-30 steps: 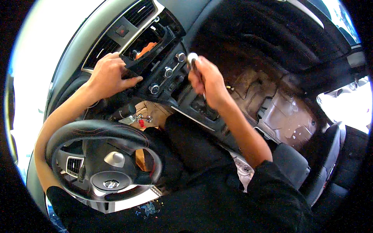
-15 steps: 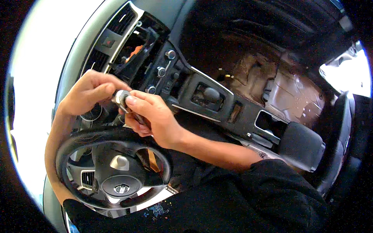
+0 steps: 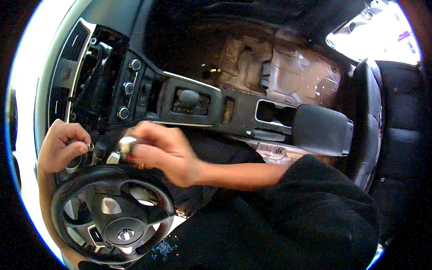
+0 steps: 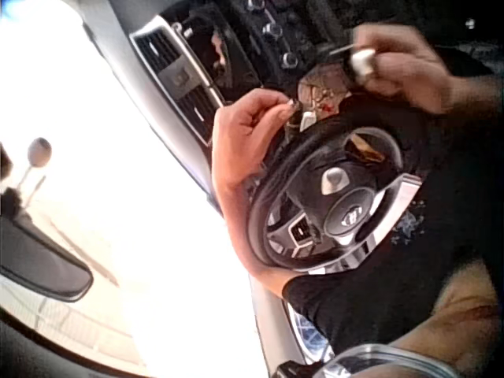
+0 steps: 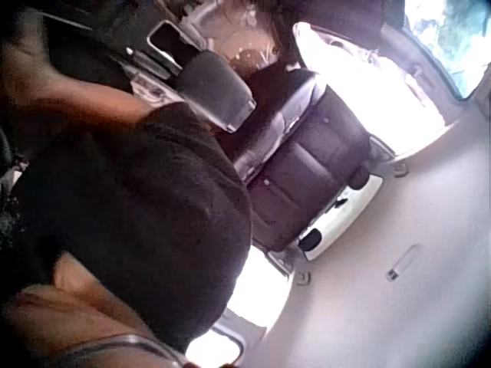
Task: The person removes the center console trim and dashboard components of a car using a wrench and their hands. They detach panels, disconnect wiring, and place removed parts on the back seat.
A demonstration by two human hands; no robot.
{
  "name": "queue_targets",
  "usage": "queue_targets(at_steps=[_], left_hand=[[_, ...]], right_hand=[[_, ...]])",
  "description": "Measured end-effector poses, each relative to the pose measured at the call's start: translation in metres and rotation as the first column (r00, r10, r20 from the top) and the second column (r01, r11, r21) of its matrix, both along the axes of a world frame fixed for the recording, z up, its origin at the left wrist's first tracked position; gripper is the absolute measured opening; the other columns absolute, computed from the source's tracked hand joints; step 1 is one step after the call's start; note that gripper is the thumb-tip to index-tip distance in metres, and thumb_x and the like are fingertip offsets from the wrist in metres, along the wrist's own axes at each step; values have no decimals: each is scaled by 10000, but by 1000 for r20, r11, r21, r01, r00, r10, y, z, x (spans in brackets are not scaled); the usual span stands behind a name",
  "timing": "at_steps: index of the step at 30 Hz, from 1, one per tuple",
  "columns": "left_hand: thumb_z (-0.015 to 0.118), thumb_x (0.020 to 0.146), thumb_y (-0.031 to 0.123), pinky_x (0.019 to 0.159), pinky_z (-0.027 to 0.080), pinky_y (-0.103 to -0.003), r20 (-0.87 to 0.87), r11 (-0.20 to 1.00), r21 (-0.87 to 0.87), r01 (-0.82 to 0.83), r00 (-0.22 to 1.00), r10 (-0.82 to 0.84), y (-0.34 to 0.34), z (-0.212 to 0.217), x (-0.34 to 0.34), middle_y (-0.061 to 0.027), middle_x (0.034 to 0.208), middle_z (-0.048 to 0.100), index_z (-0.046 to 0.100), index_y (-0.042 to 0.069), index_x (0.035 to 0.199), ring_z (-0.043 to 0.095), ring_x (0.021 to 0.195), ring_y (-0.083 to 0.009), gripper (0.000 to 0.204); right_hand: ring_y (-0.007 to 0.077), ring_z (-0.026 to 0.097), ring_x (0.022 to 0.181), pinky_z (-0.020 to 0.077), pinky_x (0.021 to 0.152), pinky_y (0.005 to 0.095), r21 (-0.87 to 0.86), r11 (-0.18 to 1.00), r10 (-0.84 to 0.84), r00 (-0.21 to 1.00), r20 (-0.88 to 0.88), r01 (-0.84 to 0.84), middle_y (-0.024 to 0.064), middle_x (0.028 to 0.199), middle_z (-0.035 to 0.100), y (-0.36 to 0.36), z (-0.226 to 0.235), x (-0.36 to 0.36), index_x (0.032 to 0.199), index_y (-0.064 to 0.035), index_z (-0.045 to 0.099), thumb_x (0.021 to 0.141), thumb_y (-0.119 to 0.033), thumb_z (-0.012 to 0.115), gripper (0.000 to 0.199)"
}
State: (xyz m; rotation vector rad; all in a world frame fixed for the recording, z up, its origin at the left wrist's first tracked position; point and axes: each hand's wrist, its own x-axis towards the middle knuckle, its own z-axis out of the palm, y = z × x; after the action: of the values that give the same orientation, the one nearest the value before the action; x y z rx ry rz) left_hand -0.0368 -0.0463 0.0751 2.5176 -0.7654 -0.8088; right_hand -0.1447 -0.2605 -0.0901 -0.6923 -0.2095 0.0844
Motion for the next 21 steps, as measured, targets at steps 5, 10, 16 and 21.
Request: queue_targets(at_steps=[5, 10, 16, 21], left_hand=[[691, 899, 239, 514, 405, -249, -133, 995, 104, 9, 991, 5, -11, 3, -1, -62, 654, 626, 675, 9, 844, 555, 537, -124, 237], [530, 1015, 422, 509, 349, -252, -133, 994, -86, -67, 990, 55, 3, -13, 0, -8, 618, 526, 593, 38, 753, 445, 538, -103, 470], [554, 1012, 336, 531, 340, -280, -181, 992, -45, -122, 977, 112, 8, -5, 2, 9, 595, 415, 527, 41, 715, 385, 568, -104, 420], [558, 1017, 365, 531, 359, -344, -160, 998, 40, 38, 987, -31, 0, -8, 4, -45, 583, 403, 541, 10, 742, 379, 554, -167, 449]], right_hand=[[261, 641, 625, 493, 596, 392, -950, 310, -30, 999, 22, 31, 163, 706, 646, -100, -58, 6, 976, -46, 642, 911, -322, 649, 284], [390, 680, 868, 536, 739, 509, -859, -511, 347, 918, -190, 15, 187, 877, 702, -168, -141, 46, 1016, -112, 690, 828, -269, 646, 249], [365, 682, 886, 540, 758, 475, -954, -260, 458, 889, 16, 152, 139, 906, 715, -148, -147, 55, 948, -121, 723, 773, -119, 679, 180], [348, 687, 828, 555, 692, 384, -843, 519, 299, 895, 330, 138, 148, 930, 687, -67, 1, 36, 1062, -62, 655, 868, -229, 722, 264]])
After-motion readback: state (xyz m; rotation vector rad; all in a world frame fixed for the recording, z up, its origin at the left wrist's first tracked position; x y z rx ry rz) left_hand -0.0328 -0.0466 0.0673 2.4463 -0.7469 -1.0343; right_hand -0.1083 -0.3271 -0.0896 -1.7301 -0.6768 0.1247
